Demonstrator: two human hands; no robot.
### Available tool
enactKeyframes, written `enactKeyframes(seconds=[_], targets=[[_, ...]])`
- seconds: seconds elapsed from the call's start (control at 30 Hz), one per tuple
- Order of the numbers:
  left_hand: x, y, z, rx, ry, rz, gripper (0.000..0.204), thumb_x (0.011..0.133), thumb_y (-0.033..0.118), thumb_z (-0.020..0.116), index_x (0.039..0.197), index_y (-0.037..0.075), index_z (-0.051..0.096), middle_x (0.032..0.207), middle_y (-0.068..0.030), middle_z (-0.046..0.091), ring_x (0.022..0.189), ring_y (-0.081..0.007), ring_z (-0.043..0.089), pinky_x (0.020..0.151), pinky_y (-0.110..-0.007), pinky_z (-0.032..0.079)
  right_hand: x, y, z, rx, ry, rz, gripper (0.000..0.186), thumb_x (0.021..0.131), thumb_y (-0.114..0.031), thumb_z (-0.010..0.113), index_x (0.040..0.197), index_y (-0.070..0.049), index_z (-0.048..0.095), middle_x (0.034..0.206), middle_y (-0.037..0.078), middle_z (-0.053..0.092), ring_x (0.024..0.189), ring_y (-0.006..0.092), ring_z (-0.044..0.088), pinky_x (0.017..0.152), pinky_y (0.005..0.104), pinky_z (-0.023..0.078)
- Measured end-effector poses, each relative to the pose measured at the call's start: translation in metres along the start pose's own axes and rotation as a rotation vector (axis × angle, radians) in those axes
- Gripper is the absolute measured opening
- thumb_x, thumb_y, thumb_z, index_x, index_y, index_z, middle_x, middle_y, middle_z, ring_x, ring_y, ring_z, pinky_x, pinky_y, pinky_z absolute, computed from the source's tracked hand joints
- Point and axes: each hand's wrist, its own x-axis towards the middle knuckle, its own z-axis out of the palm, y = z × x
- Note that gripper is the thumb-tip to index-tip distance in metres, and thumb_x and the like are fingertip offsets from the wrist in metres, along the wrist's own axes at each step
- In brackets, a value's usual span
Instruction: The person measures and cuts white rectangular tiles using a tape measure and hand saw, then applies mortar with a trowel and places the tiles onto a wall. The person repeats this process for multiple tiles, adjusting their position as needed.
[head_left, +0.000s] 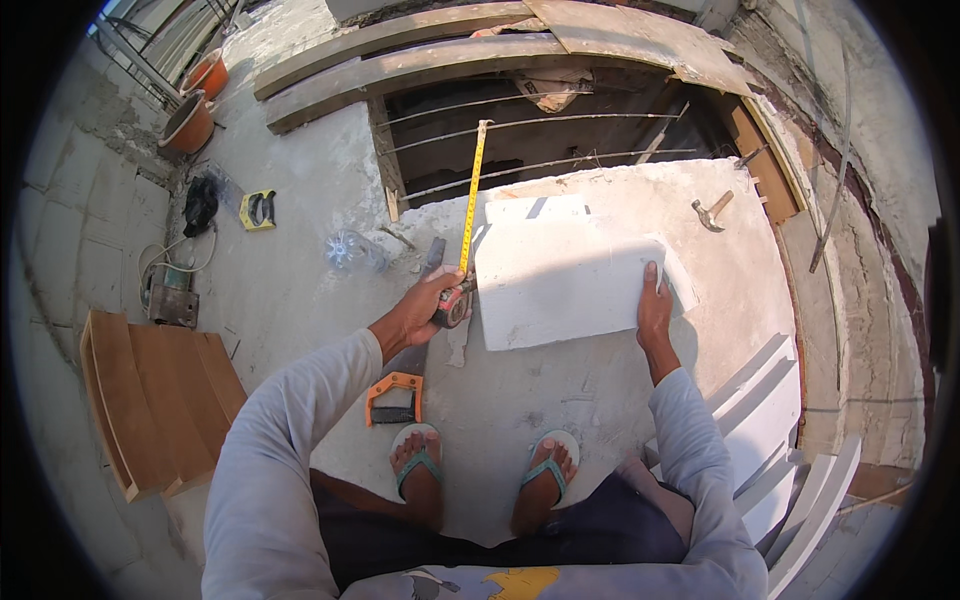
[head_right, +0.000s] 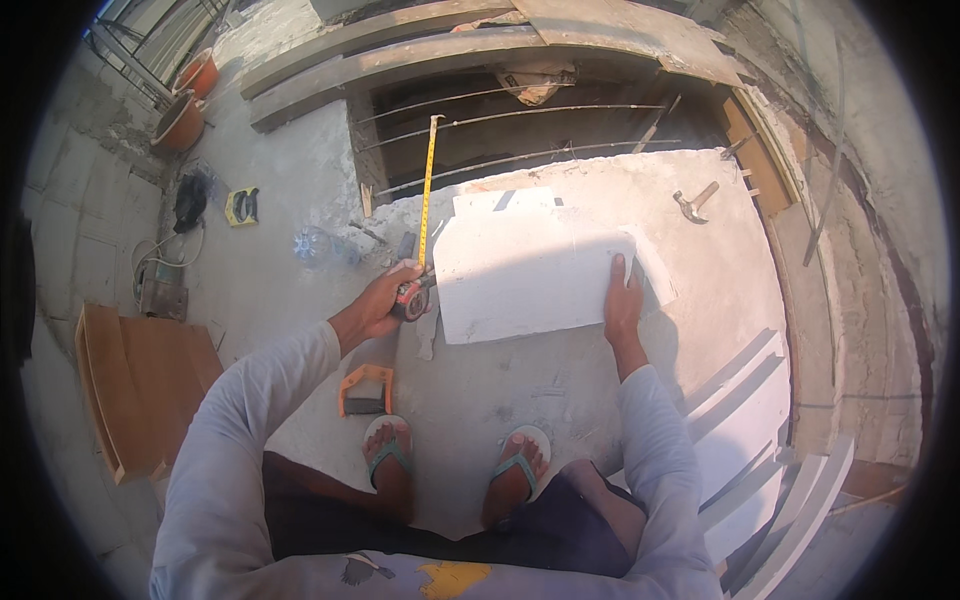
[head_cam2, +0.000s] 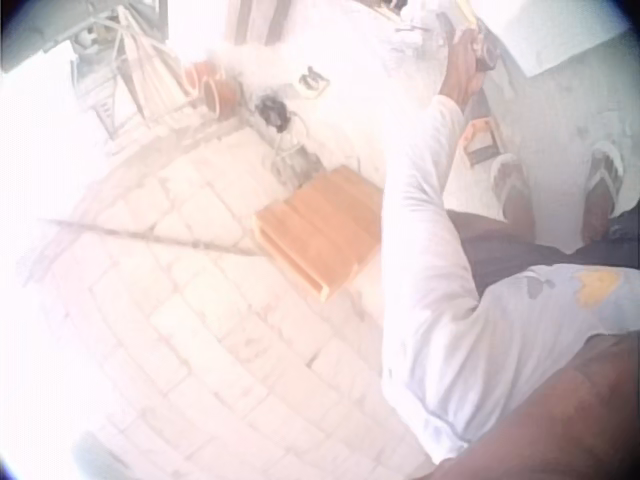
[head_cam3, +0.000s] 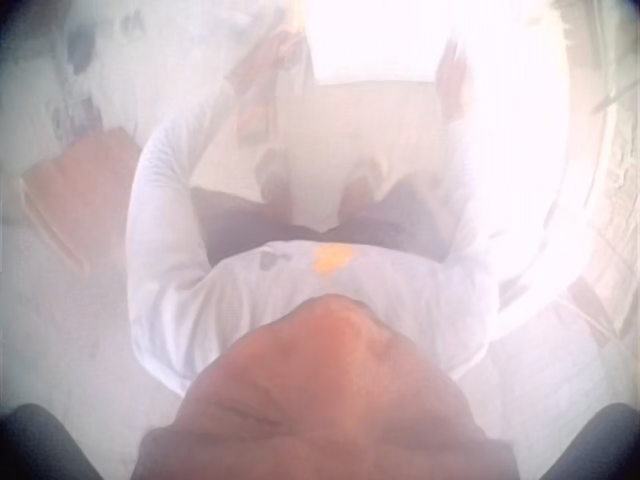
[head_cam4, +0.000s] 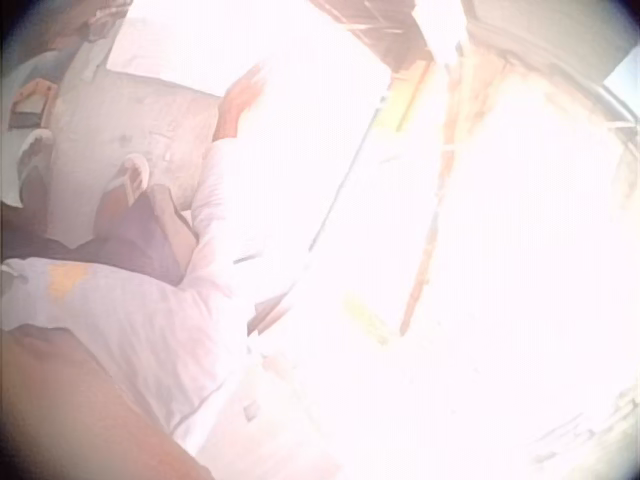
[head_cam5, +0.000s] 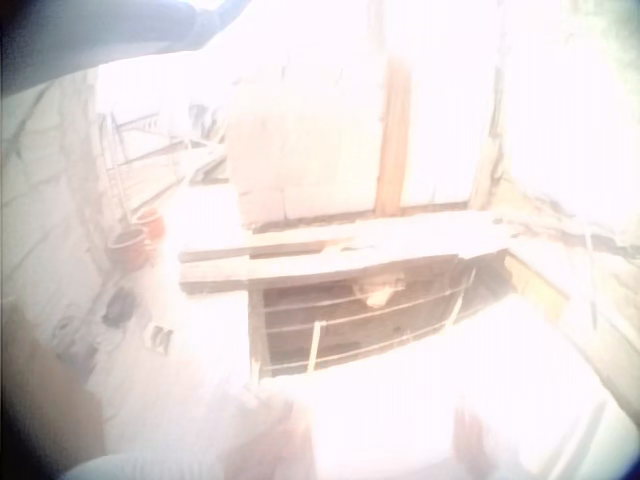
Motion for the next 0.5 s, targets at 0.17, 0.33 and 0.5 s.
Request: enactKeyframes(seconds=[0.17, 0.33, 0.5], targets=[[-0.032, 0.003, -0.011, 0.027, -0.133, -0.025, 0.017, 0.105, 0.025, 0.055, 0.118, 0.014, 0.054, 0.118, -0.0024, 0.057, 0.105, -0.0159, 0.059, 0.096, -0.045, 0.055, -0.032, 0.006, -0.005, -0.027, 0.065, -0.366, 0.07, 0.108, -0.051, 0.046, 0.15, 0.005, 0.042, 0.141, 0.021, 0.055, 0.128, 0.0286, 0.054, 0.111, 0.0379, 0.04], [-0.04, 0.008, 0.005, 0.003, -0.141, -0.013, 0.016, 0.106, 0.025, 0.054, 0.117, 0.015, 0.055, 0.11, -0.0018, 0.06, 0.097, -0.0153, 0.061, 0.093, -0.042, 0.056, -0.024, 0.012, -0.007, -0.045, 0.113, -0.404, 0.068, 0.108, -0.049, 0.046, 0.147, 0.006, 0.044, 0.138, 0.021, 0.058, 0.127, 0.0285, 0.055, 0.11, 0.0377, 0.04], [-0.011, 0.019, 0.006, 0.032, -0.048, 0.034, 0.014, 0.105, 0.024, 0.057, 0.114, 0.015, 0.062, 0.105, -0.0016, 0.062, 0.087, -0.0119, 0.061, 0.079, -0.035, 0.059, -0.016, 0.0, 0.001, -0.07, 0.068, -0.288, 0.067, 0.108, -0.047, 0.047, 0.147, 0.007, 0.045, 0.14, 0.023, 0.057, 0.129, 0.0307, 0.054, 0.112, 0.0388, 0.039]])
